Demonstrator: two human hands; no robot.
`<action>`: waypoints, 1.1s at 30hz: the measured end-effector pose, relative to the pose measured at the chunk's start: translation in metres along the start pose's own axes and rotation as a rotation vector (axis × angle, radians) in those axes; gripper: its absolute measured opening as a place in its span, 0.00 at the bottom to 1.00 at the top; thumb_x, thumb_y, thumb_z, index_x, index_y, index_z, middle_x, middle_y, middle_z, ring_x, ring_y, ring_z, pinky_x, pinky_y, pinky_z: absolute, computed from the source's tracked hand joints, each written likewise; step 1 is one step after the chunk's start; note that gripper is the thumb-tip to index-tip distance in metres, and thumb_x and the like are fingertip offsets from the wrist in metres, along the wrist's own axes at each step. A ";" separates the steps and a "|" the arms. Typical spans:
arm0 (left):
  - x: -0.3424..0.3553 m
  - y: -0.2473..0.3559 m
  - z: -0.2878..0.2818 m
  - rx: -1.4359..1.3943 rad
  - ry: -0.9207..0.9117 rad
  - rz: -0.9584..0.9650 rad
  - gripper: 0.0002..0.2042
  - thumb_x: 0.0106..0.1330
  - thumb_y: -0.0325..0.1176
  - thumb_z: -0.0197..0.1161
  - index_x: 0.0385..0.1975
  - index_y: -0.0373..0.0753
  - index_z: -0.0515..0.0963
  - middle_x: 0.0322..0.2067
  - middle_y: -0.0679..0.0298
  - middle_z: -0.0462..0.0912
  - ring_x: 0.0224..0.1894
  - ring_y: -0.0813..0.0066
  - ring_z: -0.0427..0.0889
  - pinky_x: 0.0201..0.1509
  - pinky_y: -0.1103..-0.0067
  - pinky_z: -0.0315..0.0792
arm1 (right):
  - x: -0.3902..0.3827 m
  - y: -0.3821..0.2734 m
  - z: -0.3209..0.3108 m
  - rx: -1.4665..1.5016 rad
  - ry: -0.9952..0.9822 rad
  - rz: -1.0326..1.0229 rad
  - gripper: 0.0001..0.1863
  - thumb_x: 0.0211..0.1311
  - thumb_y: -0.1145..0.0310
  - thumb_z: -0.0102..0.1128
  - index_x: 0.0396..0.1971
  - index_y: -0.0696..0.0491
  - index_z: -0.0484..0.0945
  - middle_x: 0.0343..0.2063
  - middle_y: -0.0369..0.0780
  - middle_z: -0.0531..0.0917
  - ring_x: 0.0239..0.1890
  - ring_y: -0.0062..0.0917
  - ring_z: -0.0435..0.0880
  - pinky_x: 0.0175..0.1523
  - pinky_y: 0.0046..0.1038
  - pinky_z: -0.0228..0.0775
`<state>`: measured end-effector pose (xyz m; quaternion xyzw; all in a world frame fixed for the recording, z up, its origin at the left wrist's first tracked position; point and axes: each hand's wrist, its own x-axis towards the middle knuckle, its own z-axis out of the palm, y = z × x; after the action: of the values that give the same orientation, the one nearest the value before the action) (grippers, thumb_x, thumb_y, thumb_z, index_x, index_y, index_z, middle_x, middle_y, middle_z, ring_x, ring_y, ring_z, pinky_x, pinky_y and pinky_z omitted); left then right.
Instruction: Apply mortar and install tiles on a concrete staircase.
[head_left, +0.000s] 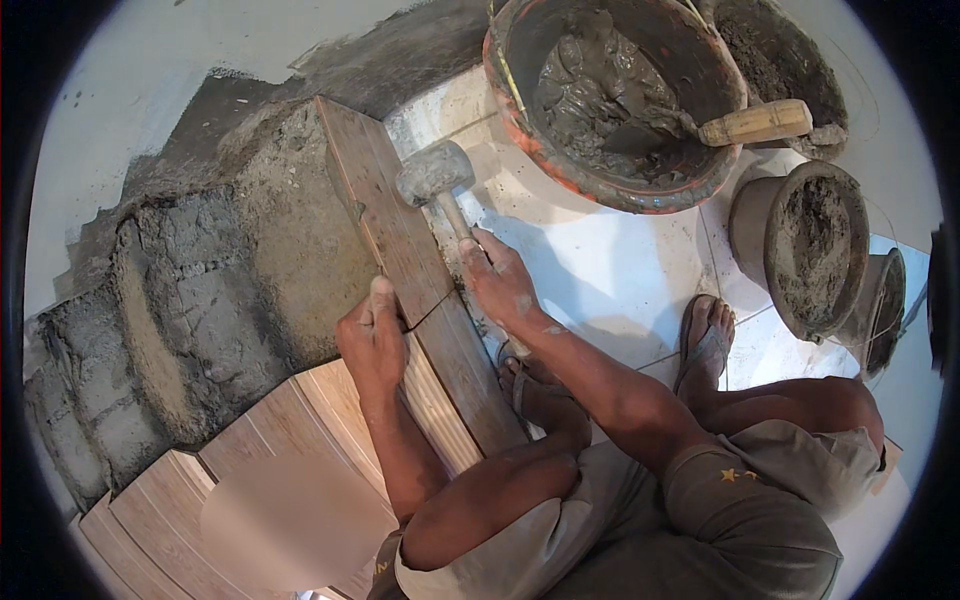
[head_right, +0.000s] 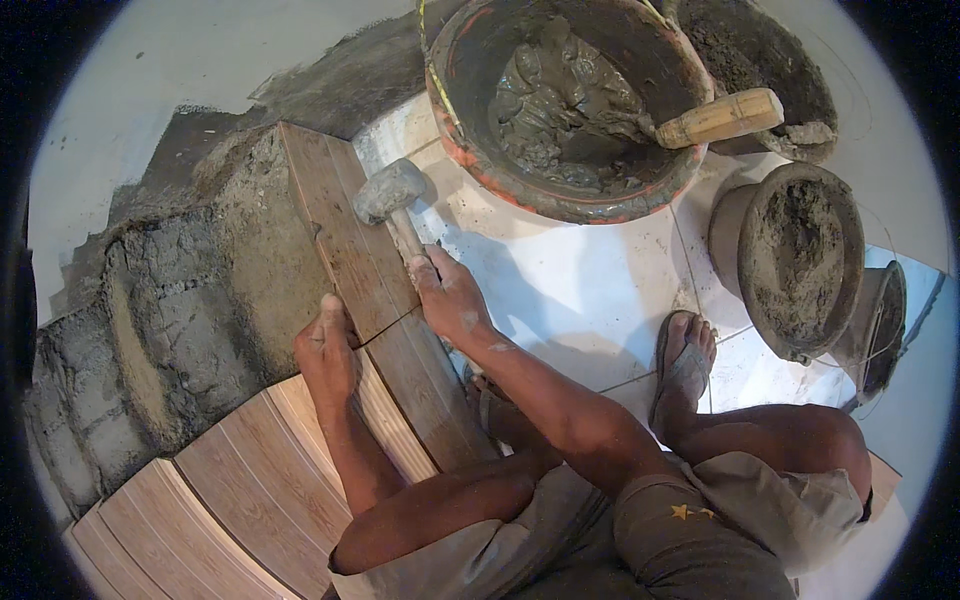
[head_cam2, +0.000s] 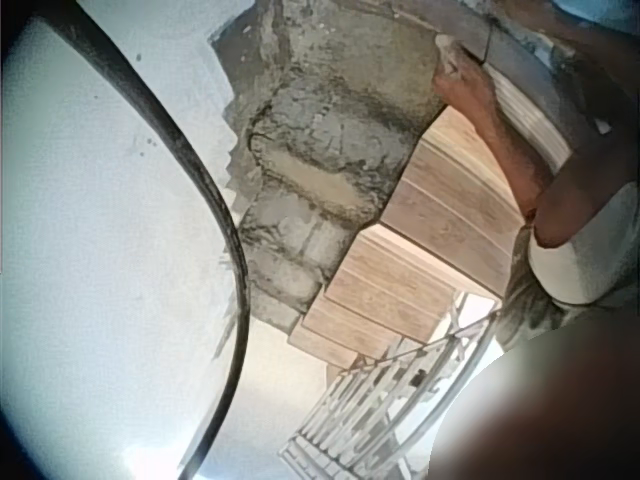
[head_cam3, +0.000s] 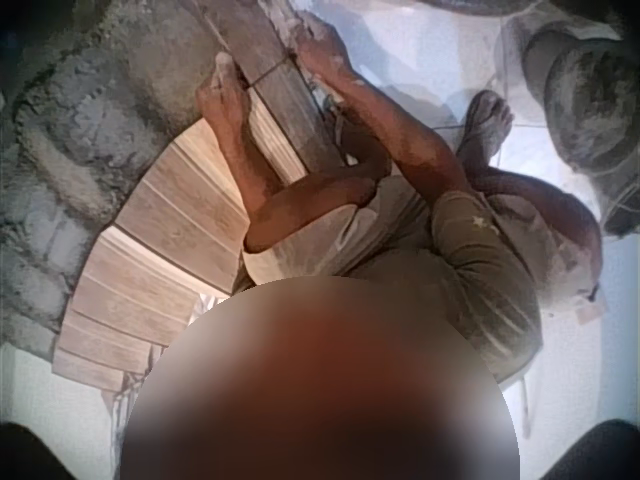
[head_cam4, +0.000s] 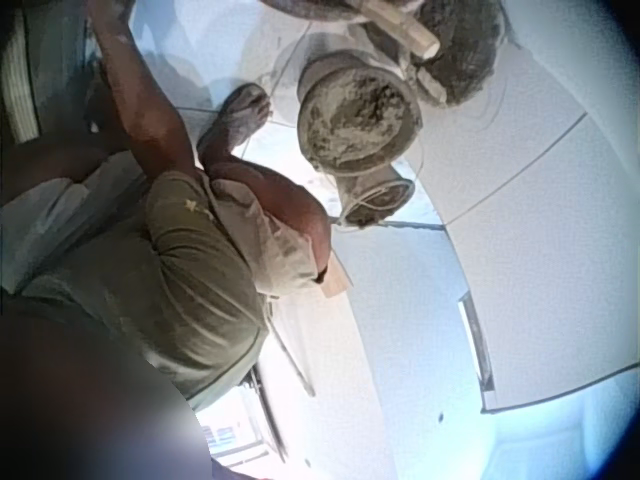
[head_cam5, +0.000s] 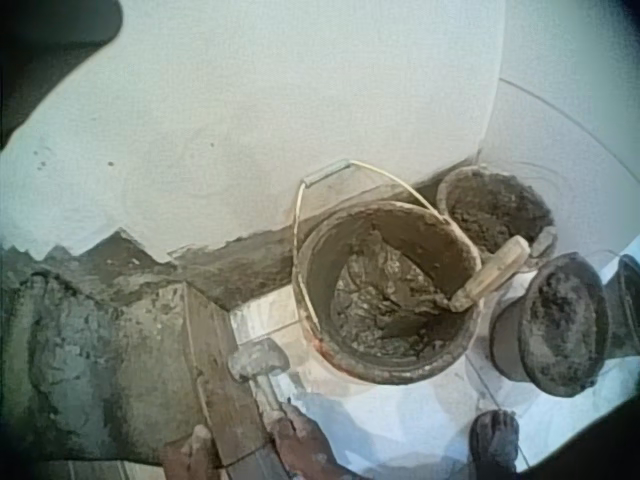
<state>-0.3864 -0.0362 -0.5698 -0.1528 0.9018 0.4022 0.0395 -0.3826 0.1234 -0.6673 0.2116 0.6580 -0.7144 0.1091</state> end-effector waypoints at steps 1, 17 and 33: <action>0.001 0.000 0.001 0.114 -0.005 0.033 0.26 0.72 0.45 0.65 0.16 0.32 0.69 0.14 0.58 0.63 0.21 0.75 0.59 0.25 0.71 0.60 | -0.001 0.001 0.000 0.005 0.000 0.003 0.20 0.78 0.57 0.50 0.53 0.58 0.77 0.22 0.34 0.75 0.25 0.19 0.72 0.33 0.28 0.66; 0.000 0.010 -0.006 0.282 -0.091 0.188 0.22 0.65 0.35 0.70 0.17 0.30 0.66 0.15 0.54 0.64 0.20 0.65 0.58 0.26 0.68 0.61 | -0.003 -0.028 -0.005 -0.081 -0.103 0.046 0.26 0.77 0.53 0.49 0.60 0.60 0.74 0.51 0.57 0.82 0.57 0.51 0.80 0.63 0.40 0.68; 0.001 0.010 -0.007 0.347 -0.101 0.238 0.18 0.62 0.35 0.71 0.17 0.32 0.72 0.19 0.50 0.75 0.23 0.48 0.73 0.31 0.63 0.67 | 0.013 0.002 0.020 0.026 0.053 -0.028 0.19 0.78 0.57 0.50 0.54 0.56 0.77 0.21 0.32 0.74 0.23 0.17 0.69 0.31 0.26 0.65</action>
<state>-0.3904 -0.0351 -0.5586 -0.0159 0.9662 0.2498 0.0626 -0.3964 0.1055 -0.6739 0.2227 0.6540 -0.7187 0.0790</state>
